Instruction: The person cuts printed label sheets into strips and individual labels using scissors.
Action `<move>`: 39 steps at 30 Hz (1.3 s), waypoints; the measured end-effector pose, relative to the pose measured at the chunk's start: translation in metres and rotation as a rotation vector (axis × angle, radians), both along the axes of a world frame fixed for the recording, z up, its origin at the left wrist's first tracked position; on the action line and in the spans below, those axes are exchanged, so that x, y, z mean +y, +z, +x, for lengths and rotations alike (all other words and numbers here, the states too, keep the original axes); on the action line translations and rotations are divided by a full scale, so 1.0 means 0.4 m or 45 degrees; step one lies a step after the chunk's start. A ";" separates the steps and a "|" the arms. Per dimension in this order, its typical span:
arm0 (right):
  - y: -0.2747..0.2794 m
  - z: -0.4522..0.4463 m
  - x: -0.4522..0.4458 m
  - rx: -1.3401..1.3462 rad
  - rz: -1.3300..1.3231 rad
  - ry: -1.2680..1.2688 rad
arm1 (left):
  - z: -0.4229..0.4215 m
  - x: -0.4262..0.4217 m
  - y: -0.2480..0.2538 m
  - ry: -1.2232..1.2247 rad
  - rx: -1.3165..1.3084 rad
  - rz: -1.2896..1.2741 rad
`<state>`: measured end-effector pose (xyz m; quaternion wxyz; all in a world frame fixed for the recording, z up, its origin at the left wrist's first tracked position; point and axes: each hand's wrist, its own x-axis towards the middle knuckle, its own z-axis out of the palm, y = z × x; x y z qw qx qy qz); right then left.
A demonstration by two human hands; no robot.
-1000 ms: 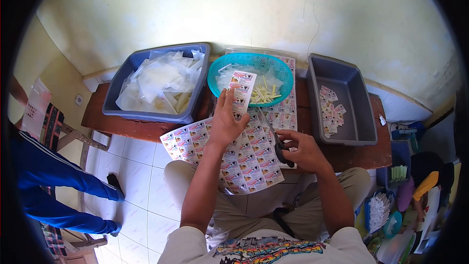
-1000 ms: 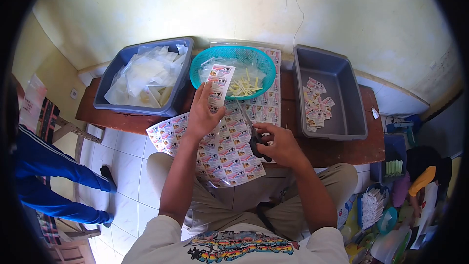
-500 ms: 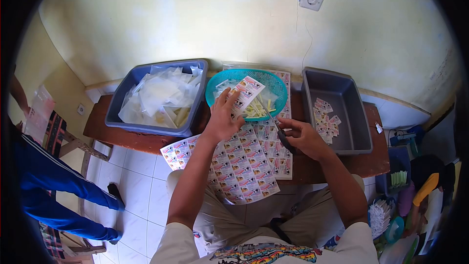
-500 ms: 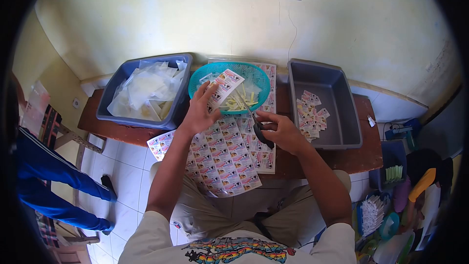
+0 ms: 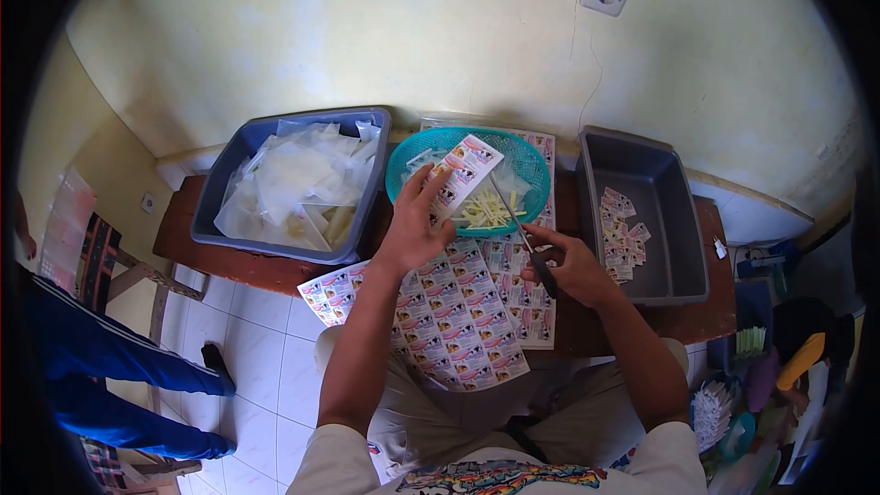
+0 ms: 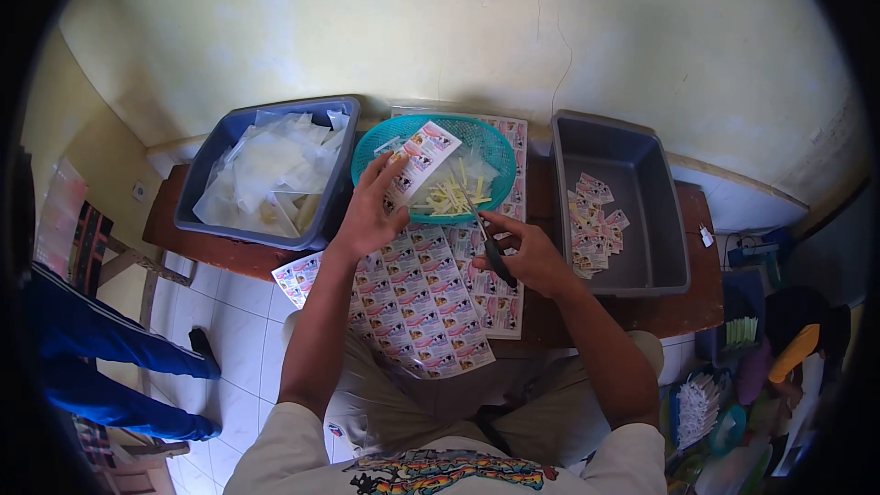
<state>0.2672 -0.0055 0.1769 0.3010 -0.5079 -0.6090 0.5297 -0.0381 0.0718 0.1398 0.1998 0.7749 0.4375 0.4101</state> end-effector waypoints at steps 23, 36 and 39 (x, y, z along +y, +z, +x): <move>0.031 0.010 -0.025 0.014 -0.045 0.075 | -0.010 -0.009 0.000 -0.026 -0.017 0.017; 0.016 -0.002 -0.015 0.022 0.038 0.076 | 0.001 -0.041 0.001 -0.154 0.019 -0.045; 0.024 -0.003 -0.016 0.006 0.002 0.100 | 0.005 -0.048 0.008 -0.165 0.072 -0.032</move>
